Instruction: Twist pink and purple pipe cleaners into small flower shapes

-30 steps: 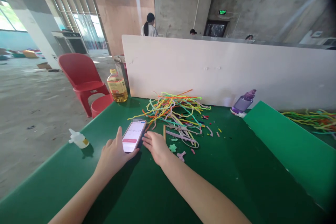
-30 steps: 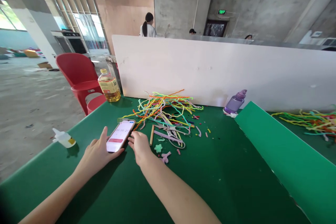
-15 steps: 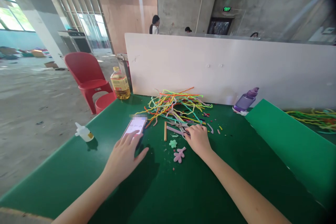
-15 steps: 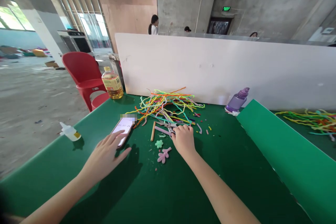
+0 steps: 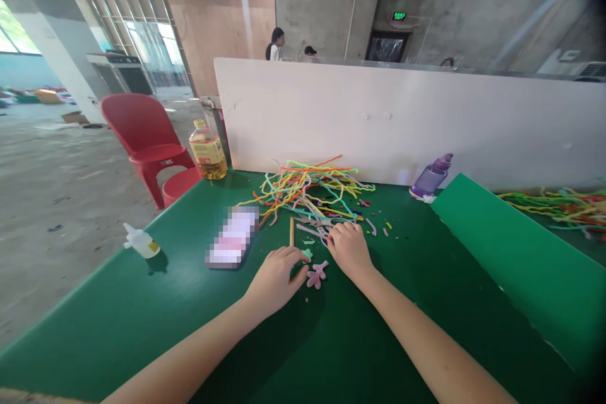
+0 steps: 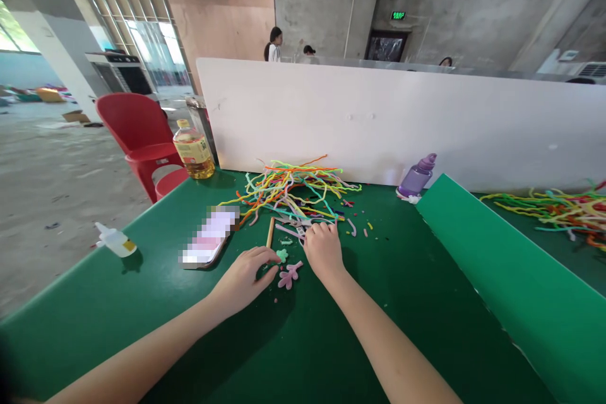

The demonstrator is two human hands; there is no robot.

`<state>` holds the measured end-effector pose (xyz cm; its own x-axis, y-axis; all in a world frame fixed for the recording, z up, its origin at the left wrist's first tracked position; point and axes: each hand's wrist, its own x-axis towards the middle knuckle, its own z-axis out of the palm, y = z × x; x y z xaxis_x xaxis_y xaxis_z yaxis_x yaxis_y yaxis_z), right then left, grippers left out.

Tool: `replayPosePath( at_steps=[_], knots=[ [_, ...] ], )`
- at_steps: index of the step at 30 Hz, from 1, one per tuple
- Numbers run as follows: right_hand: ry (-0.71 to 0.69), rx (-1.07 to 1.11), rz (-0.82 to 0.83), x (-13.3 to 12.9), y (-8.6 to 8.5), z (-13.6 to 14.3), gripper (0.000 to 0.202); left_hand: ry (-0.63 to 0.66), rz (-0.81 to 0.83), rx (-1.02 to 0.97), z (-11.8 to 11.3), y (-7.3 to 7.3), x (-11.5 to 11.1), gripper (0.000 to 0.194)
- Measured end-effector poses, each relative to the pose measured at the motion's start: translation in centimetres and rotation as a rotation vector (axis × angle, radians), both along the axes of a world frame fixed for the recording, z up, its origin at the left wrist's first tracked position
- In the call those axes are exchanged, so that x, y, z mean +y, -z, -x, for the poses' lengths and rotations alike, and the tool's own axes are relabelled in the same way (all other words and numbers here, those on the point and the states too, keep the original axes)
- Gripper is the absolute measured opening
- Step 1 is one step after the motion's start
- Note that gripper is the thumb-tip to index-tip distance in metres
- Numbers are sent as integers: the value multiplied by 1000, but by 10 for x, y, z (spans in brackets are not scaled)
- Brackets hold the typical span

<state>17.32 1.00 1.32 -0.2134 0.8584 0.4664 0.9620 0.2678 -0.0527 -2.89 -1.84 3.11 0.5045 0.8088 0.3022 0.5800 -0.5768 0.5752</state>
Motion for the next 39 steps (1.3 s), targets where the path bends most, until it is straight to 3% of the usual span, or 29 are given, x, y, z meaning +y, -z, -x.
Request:
replayPosePath(
  at_steps=[2, 5, 9, 12, 17, 21, 26, 32, 35, 39],
  knots=[
    [-1, 58, -9, -2, -4, 3, 14, -18, 93, -94, -3, 5, 5, 17],
    [-65, 323, 25, -8, -10, 10, 11, -53, 319, -284, -5, 12, 13, 21],
    [-184, 769, 251, -11, -10, 19, 13, -28, 679, -644, -9, 16, 21, 33],
    [-221, 978, 389, -9, -8, 22, 13, -37, 873, -864, -12, 15, 26, 37],
    [-189, 1430, 541, -8, -9, 21, 16, -103, 947, -1020, -8, 17, 31, 30],
    [-210, 1816, 539, -8, -11, 22, 23, -91, 990, -1012, -9, 16, 30, 26],
    [-197, 1882, 477, -6, -13, 24, 27, 36, 1044, -860, -15, 7, 18, 29],
    [-164, 1733, 528, -19, -27, 16, 27, 280, 1060, -492, -14, -9, -2, 30],
    [-143, 1659, 557, -25, -38, 11, 25, 407, 1146, -504, -12, -15, -11, 36],
    [-135, 1545, 582, -28, -50, 6, 24, 414, 1238, -595, -17, -15, -16, 45]
  ],
)
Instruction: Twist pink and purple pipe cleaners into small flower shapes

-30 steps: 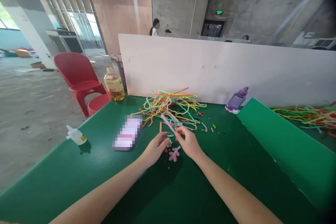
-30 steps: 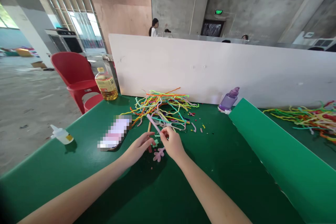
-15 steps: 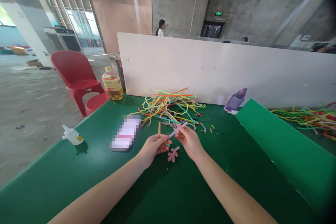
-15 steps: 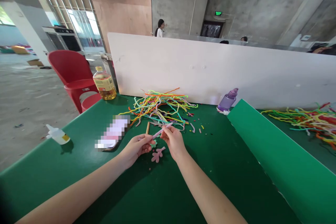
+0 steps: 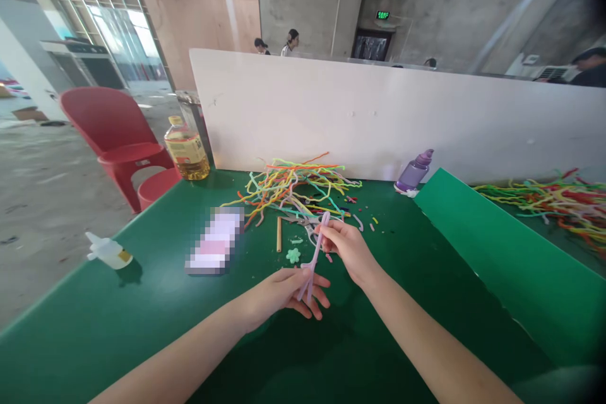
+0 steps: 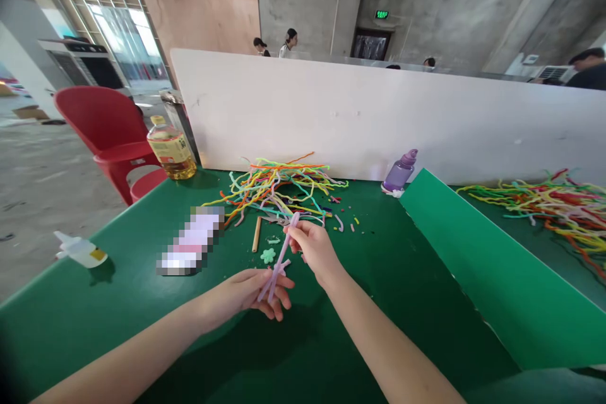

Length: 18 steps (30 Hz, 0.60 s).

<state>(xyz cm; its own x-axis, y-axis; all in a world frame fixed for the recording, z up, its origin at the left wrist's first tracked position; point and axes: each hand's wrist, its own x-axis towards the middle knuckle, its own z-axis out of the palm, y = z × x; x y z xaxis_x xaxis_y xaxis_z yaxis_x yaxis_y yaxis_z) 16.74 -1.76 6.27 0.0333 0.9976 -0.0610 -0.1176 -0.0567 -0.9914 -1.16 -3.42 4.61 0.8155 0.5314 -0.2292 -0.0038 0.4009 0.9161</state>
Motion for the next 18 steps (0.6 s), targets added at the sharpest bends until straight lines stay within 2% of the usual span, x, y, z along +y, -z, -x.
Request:
replayPosePath(
  at_steps=[5, 10, 12, 15, 18],
  knots=[
    [-44, -24, -26, 0, -1, -1, 27, -68, -48, -7, -11, 5, 4, 38],
    [-159, -54, -60, -7, 14, 2, 24, -199, -126, 47, -15, 11, 10, 41],
    [-159, -31, -61, -11, 22, 2, 23, -248, -137, 96, -15, 13, 10, 44],
    [-178, 44, -43, -15, 31, 0, 23, -250, -172, 222, -13, 15, 10, 47],
    [-165, 154, -24, -14, 37, -2, 20, -251, -283, 348, -10, 15, 12, 47]
  ],
)
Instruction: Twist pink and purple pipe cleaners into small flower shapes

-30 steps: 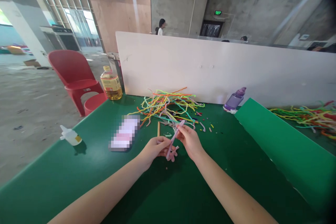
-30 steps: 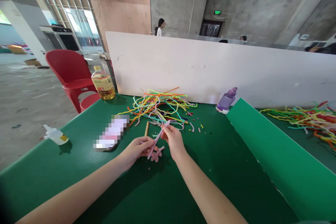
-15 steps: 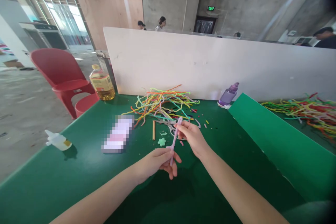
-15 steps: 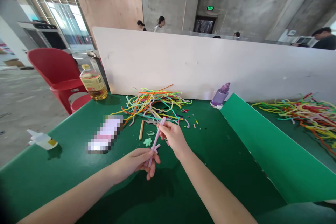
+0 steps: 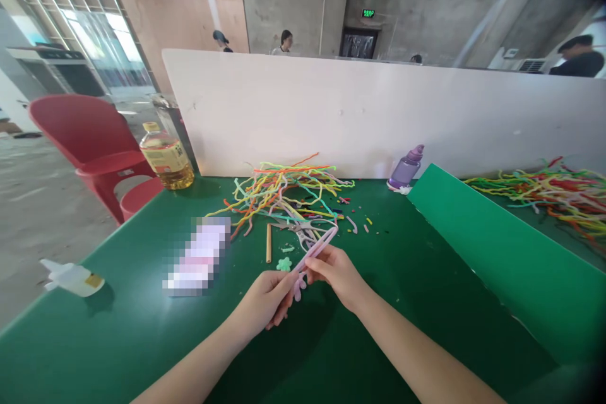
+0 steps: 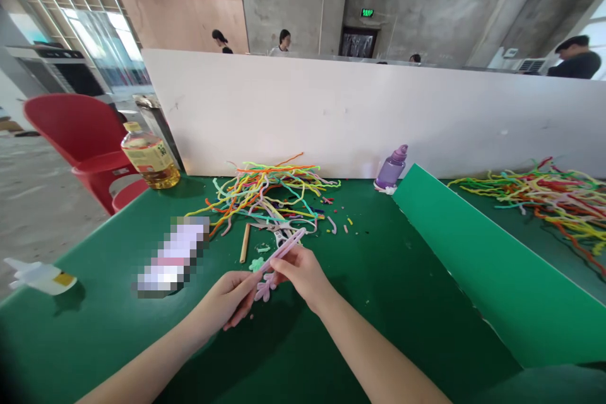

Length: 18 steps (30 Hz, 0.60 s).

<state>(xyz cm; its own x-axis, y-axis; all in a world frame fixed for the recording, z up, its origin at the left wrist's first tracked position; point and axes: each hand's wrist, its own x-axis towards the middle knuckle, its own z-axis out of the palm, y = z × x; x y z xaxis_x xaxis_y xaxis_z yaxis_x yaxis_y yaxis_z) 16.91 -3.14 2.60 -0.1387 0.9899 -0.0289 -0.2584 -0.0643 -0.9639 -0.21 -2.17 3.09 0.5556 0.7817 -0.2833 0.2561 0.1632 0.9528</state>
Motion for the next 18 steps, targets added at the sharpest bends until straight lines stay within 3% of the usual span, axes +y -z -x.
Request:
replayPosePath(
  at_steps=[6, 11, 14, 18],
  knots=[
    [235, 156, 24, 14, 7, -13, 12, -5, -410, 185, 8, 1, 5, 46],
    [446, -117, -93, 21, 11, -24, 8, 95, -515, 213, 7, -4, 5, 43],
    [438, 64, -51, 19, 11, -22, 7, 132, -510, 209, 5, -6, 3, 42],
    [236, 366, 111, 15, 7, -17, 17, 129, -518, 208, 7, -3, -1, 43]
  ],
)
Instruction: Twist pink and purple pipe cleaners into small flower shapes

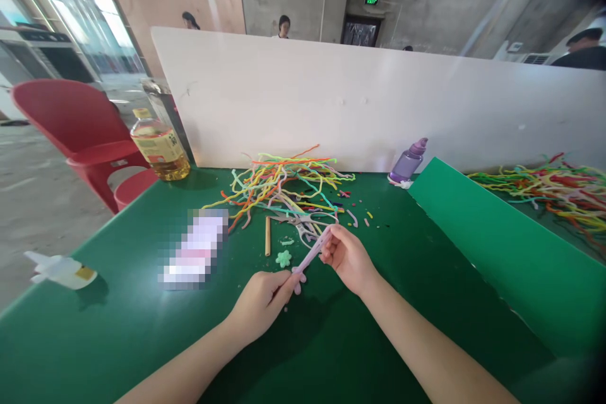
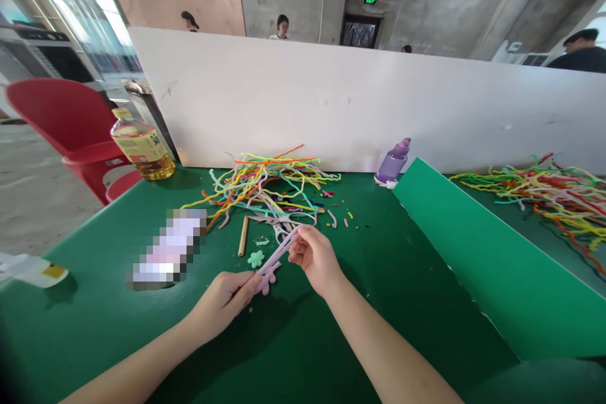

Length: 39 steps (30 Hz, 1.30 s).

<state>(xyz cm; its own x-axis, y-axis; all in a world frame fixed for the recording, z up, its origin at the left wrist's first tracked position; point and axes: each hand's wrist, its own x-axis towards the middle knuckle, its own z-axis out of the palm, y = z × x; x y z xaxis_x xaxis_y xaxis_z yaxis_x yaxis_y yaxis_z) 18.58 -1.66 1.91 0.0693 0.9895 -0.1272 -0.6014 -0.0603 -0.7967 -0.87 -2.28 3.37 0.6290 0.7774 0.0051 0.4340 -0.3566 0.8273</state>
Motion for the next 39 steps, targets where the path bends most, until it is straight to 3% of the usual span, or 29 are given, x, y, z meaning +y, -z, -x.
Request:
replayPosePath(
  at_steps=[5, 8, 10, 13, 17, 25, 31, 35, 39],
  knots=[
    [-139, -19, -10, -5, -2, 9, 26, 65, -59, -39, 4, -2, -5, 44],
    [-189, -85, -31, -11, -5, 14, 28, 140, -85, -181, 6, -5, -8, 40],
    [-270, -165, -58, -15, -7, 18, 29, 59, 0, -315, 7, -5, -7, 36],
    [-438, -255, -96, -23, -9, 23, 30, -170, 200, -481, 6, 0, 1, 35],
    [-598, -275, -69, -29, -7, 28, 29, -156, 356, -574, 5, 8, 11, 28],
    [-567, -342, -69, -30, -8, 34, 31, -87, 534, -696, 3, 19, 7, 18],
    [-574, -244, -48, -32, -6, 36, 30, -7, 695, -792, 0, 21, 6, 15],
    [-668, -233, -47, -32, -4, 34, 26, -80, 703, -794, 2, 19, 7, 15],
    [-672, -226, -48, -32, -5, 33, 26, -125, 680, -760, 4, 17, 8, 16]
  ],
)
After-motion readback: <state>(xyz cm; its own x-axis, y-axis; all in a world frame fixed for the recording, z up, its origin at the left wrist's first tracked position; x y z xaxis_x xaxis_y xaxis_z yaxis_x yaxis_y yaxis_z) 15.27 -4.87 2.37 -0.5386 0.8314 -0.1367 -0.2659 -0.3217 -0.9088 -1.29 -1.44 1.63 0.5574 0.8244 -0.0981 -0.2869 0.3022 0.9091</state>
